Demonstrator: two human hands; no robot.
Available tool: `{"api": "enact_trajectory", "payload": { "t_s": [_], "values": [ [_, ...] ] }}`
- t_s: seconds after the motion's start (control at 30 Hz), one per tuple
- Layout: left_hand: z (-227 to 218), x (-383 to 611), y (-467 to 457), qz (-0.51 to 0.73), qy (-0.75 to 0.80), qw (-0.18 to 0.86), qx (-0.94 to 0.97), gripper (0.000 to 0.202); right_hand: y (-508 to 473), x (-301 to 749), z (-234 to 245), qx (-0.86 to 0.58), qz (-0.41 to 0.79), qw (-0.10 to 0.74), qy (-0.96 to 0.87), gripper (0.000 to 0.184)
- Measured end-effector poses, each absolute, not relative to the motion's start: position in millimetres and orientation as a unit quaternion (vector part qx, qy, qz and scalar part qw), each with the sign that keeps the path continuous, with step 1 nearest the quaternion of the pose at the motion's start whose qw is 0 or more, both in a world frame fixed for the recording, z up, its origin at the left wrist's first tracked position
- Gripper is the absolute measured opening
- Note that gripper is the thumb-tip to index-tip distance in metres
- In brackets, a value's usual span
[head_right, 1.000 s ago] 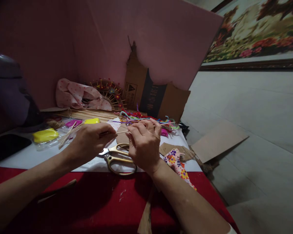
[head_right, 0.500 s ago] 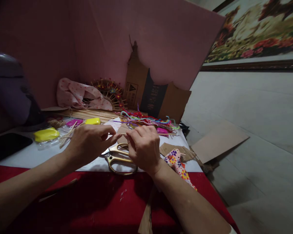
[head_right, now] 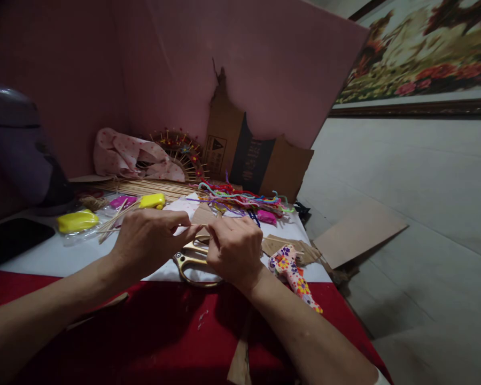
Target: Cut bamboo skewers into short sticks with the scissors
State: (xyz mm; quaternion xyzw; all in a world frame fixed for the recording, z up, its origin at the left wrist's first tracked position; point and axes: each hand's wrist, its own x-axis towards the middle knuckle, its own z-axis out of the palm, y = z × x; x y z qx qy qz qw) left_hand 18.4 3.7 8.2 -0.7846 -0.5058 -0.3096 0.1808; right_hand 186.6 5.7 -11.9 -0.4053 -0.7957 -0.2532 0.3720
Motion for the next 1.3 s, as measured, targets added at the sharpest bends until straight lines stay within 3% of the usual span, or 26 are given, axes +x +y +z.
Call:
{"api": "enact_trajectory", "payload": {
  "t_s": [0.2,0.33,0.4,0.57,0.7,0.83,0.97,1.2,1.3],
  "values": [
    [8,24,-3,-0.247,-0.545,0.191,-0.778,0.031,1,178,-14,-0.435,-0.287,0.340,-0.783,0.019],
    [14,17,4,-0.272,-0.529,0.138,-0.792,0.032,9,186,-8,-0.392,-0.220,0.347,-0.823,0.017],
    [21,12,9,-0.304,-0.504,0.034,-0.808,0.037,14,193,-2,-0.349,-0.134,0.383,-0.845,0.016],
    [35,-2,18,-0.325,-0.383,-0.350,-0.791,0.032,12,198,6,-0.271,0.120,0.469,-0.832,0.015],
    [34,-7,24,-0.330,-0.342,-0.456,-0.752,0.023,11,194,6,-0.304,0.208,0.527,-0.766,0.016],
    [27,-7,27,-0.337,-0.330,-0.513,-0.717,0.020,13,191,5,-0.320,0.199,0.548,-0.747,0.016],
    [25,0,24,-0.346,-0.343,-0.495,-0.719,0.021,13,187,3,-0.312,0.140,0.554,-0.759,0.012],
    [22,6,23,-0.399,-0.411,-0.200,-0.795,0.020,9,182,-6,-0.352,0.067,0.523,-0.773,0.010],
    [19,-1,33,-0.394,-0.438,-0.170,-0.790,0.021,8,182,-8,-0.346,0.029,0.504,-0.791,0.009]
  ]
}}
